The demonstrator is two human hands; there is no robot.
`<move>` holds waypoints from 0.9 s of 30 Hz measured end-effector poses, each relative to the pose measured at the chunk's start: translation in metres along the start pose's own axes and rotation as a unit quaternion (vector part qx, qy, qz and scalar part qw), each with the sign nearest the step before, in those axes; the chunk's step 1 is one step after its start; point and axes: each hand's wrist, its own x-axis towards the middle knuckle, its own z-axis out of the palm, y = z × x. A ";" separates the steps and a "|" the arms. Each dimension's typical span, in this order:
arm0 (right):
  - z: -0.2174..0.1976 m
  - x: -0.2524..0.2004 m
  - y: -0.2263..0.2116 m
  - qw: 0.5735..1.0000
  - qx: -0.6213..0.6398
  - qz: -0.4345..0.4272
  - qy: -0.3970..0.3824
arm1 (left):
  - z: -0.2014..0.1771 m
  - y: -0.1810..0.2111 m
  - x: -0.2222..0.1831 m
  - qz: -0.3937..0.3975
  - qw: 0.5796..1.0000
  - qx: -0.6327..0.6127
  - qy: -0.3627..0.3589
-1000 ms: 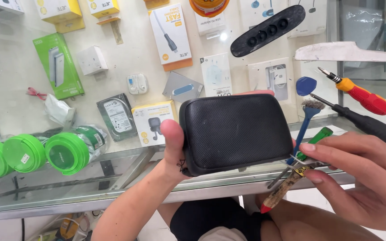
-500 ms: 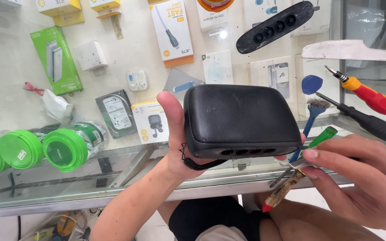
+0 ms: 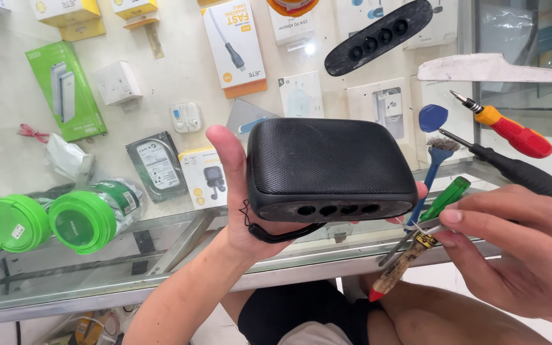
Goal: Disassembling a small portable speaker using a metal prying tool at a repair bench.
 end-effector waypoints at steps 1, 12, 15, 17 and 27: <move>0.000 -0.003 0.001 1.000 -0.002 0.001 0.000 | 0.000 0.001 0.001 -0.001 1.000 -0.001 -0.001; -0.001 0.000 -0.001 1.000 0.012 0.011 0.026 | 0.035 0.012 0.014 -0.083 0.996 -0.044 0.002; 0.000 0.004 -0.005 0.999 0.019 0.012 0.036 | 0.043 0.013 0.016 -0.093 0.994 -0.048 0.039; -0.001 0.004 -0.004 0.999 0.021 0.005 0.033 | 0.047 0.015 0.019 -0.098 0.992 -0.050 0.058; -0.001 0.007 -0.005 1.000 0.012 0.002 0.029 | 0.069 0.020 0.030 -0.124 0.972 -0.064 0.188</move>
